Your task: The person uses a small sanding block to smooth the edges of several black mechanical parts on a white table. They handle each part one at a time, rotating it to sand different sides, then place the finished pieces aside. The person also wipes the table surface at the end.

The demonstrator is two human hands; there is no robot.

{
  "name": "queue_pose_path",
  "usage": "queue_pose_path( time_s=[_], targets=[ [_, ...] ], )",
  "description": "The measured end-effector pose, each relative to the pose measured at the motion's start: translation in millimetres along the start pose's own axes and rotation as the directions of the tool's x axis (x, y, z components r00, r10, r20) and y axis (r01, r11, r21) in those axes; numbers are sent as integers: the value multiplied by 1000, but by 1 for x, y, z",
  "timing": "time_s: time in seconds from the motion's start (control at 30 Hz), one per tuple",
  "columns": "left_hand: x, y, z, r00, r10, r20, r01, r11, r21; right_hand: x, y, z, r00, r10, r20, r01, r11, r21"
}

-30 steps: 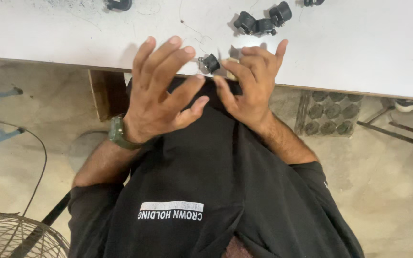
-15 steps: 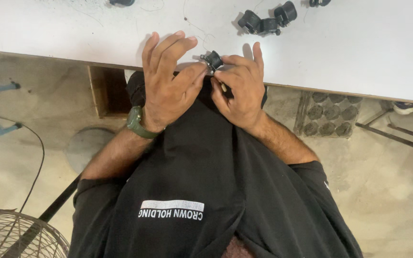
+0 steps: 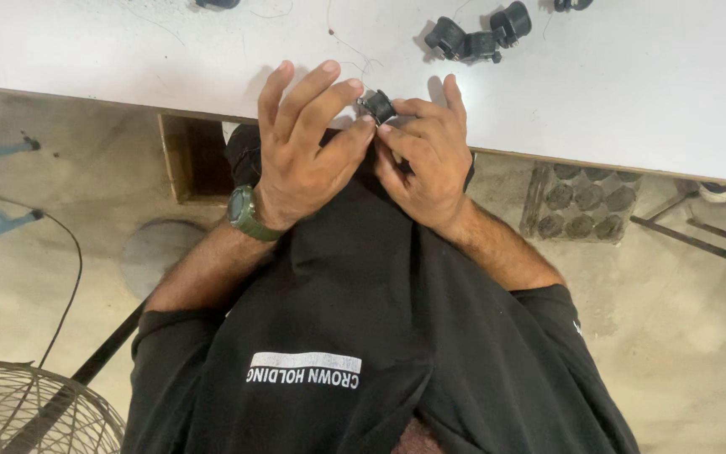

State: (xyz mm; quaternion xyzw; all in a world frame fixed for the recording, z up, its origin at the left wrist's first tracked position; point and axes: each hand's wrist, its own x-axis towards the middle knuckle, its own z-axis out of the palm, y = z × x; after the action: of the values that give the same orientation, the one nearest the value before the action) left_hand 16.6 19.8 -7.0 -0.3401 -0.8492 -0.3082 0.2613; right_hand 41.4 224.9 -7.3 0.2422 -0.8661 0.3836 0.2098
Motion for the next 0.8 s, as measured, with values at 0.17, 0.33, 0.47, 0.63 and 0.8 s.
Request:
queue_pose_path(
  time_s=[0.17, 0.33, 0.47, 0.63, 0.8],
  targets=[
    [3, -1, -1, 981, -183, 68, 190, 974, -120, 0, -2, -1, 1000, -4, 10, 4, 1000, 2],
    [3, 0, 1, 970, -226, 92, 234, 968, -95, -5, -1, 1, 1000, -17, 3, 17, 1000, -15],
    [3, 1, 2, 971, -223, 89, 231, 969, -89, -10, 2, 3, 992, -127, -6, 127, 991, 33],
    [3, 2, 2, 969, -232, 84, 242, 962, -127, -10, 5, 9, 988, -149, -33, 149, 989, -7],
    [1, 1, 4, 964, -242, 106, 257, 954, -156, -5, 0, 10, 993, -107, -55, 104, 993, -56]
  ],
)
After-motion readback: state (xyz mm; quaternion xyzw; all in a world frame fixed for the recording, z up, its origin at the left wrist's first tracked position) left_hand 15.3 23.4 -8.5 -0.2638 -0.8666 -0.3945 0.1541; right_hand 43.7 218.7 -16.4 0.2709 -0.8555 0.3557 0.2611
